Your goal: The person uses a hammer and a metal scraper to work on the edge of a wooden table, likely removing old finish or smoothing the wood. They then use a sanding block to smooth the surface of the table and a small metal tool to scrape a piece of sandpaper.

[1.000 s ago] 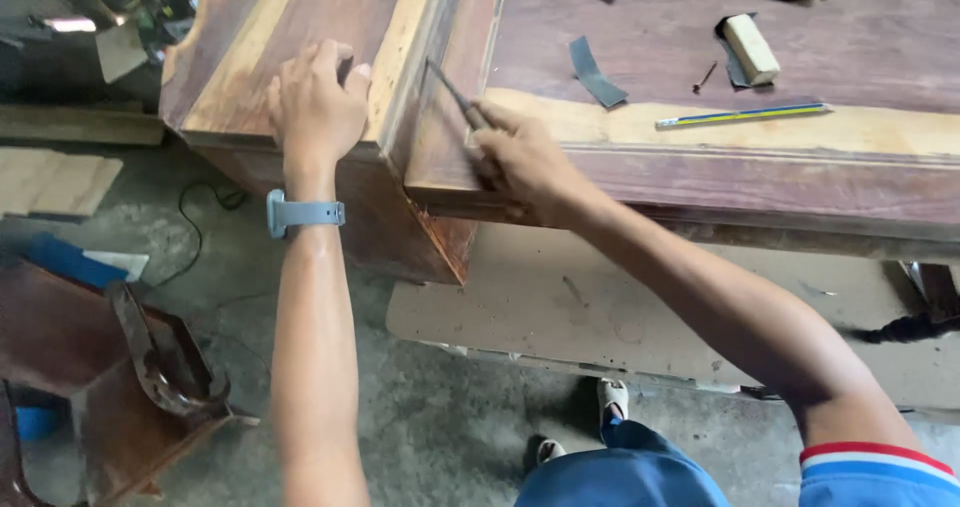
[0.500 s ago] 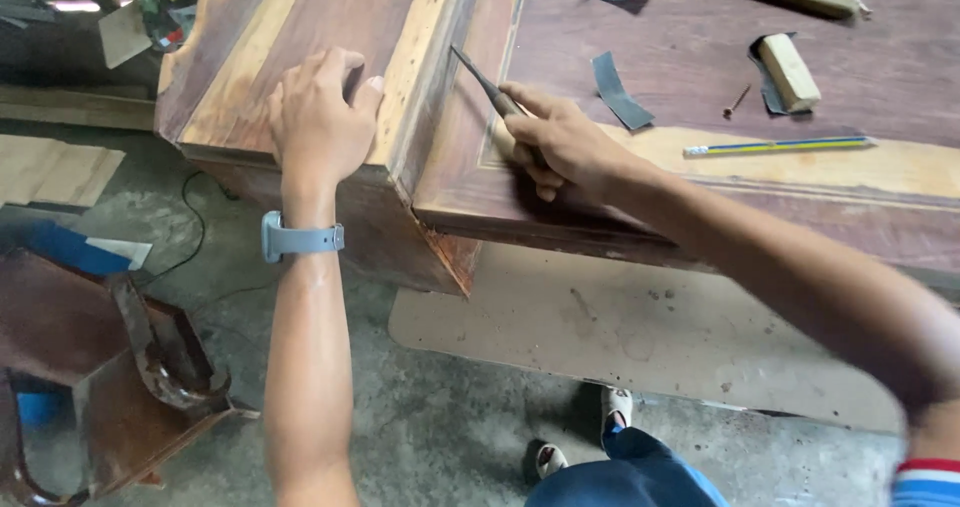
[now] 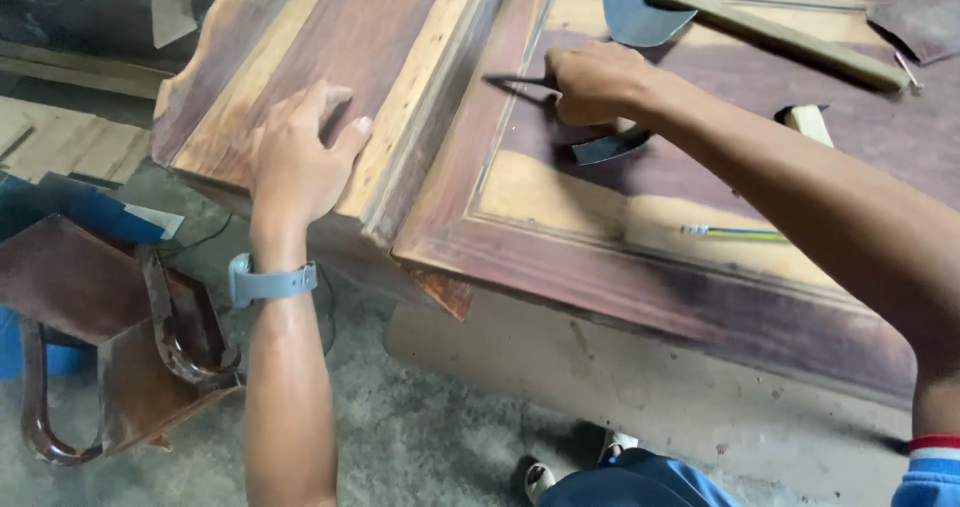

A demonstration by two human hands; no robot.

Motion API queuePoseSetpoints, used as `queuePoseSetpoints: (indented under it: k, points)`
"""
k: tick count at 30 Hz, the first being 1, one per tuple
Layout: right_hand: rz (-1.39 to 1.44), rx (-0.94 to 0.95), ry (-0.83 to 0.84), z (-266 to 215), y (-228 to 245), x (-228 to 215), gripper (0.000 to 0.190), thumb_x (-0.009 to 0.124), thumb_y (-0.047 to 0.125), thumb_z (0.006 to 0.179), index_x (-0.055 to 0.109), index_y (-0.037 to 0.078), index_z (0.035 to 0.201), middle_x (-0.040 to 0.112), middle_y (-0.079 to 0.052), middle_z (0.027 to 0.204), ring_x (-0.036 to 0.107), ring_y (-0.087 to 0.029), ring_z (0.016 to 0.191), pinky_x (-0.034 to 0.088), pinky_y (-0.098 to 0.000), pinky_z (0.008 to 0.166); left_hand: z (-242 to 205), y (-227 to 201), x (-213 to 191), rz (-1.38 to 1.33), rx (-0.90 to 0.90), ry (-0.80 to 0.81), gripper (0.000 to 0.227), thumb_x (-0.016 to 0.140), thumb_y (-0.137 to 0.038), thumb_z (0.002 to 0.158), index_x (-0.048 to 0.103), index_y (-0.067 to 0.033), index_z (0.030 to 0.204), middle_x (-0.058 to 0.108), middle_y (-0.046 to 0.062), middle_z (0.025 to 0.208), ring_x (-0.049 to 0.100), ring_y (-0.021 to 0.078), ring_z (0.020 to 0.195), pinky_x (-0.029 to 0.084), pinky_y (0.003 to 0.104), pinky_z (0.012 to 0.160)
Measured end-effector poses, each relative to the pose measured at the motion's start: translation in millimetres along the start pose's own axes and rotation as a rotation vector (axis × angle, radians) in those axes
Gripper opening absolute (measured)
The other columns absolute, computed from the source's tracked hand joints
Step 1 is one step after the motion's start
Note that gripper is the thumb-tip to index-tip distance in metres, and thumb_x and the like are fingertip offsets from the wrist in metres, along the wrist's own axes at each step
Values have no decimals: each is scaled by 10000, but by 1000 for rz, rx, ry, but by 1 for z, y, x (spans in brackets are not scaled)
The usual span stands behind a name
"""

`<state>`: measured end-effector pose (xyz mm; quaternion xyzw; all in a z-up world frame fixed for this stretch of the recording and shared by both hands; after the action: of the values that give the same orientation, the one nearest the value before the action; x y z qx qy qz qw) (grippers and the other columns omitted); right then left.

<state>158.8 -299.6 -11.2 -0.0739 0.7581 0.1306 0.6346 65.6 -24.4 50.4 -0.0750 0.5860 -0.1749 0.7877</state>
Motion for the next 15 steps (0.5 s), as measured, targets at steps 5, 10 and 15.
queuePoseSetpoints:
  k: [5,10,15]
  points:
    - [-35,-28,-307,50,-29,3,266,417,168,942,626,145,1106,732,-176,1035,708,-446,891,534,-566,652,-10,3,0,-75,-3,-133,326,632,-252,1004,685,-95,1284,711,108,1303,649,274,1174,526,495,958]
    - [7,86,-429,103,-56,0,214,447,207,1101,529,14,1144,704,-231,1012,707,-414,798,546,-534,599,-51,13,-17,-147,203,-695,352,487,-72,1101,779,-7,915,795,139,972,752,271,923,464,551,1067]
    - [85,118,-532,137,-64,5,344,367,302,1118,506,-6,1179,640,-263,1014,650,-414,801,518,-522,629,-62,26,-7,-269,376,-881,417,412,-90,1124,692,107,887,749,244,926,726,361,907,474,438,983]
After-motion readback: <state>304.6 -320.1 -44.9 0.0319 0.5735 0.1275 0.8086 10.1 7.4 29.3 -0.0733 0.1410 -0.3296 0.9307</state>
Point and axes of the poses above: each hand's wrist, its own z-axis towards the middle knuckle, its own x-axis out of the palm, y = z × x, the point moved 8 cm from there along z, towards the middle knuckle
